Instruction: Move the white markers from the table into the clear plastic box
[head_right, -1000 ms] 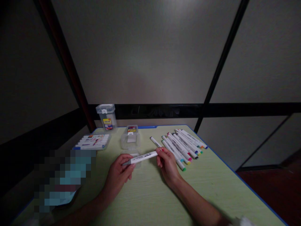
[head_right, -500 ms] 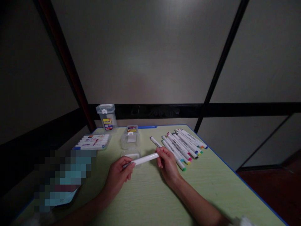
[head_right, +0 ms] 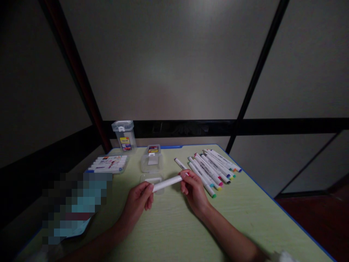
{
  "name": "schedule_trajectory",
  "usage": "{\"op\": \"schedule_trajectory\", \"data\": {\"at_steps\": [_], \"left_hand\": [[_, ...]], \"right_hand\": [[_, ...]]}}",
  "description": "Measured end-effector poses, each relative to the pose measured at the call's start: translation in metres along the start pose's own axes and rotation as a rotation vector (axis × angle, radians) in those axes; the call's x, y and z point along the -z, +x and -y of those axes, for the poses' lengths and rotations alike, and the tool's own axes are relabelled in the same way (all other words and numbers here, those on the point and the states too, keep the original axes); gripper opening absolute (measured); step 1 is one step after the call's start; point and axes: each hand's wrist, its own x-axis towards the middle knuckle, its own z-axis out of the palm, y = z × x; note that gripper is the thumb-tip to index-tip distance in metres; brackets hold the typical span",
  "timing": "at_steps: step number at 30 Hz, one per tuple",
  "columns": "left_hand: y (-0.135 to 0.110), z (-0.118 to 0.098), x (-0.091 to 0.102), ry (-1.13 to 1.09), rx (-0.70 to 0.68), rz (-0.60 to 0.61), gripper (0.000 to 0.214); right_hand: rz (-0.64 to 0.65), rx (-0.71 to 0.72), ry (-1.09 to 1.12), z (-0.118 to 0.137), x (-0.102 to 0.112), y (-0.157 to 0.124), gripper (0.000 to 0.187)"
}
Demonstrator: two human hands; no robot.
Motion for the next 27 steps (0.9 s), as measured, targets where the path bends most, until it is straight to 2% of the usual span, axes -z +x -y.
{"op": "schedule_trajectory", "data": {"at_steps": [6,13,27], "left_hand": [[-0.0005,0.0004,-0.0004,-0.037,0.002,0.01,0.024],[-0.0011,0.0003,-0.0017,-0.058,0.008,0.021,0.021],[-0.0036,-0.0085,-0.0037,-0.045,0.001,-0.038,0.015]], "right_hand": [[-0.005,-0.02,0.037,0.0024,-0.0025,-0.0006,0.015],[-0.013,0.004,0.005,0.0016,-0.0023,-0.0007,0.015],[-0.001,0.011,-0.011,-0.0011,0.0012,0.0004,0.014]]}}
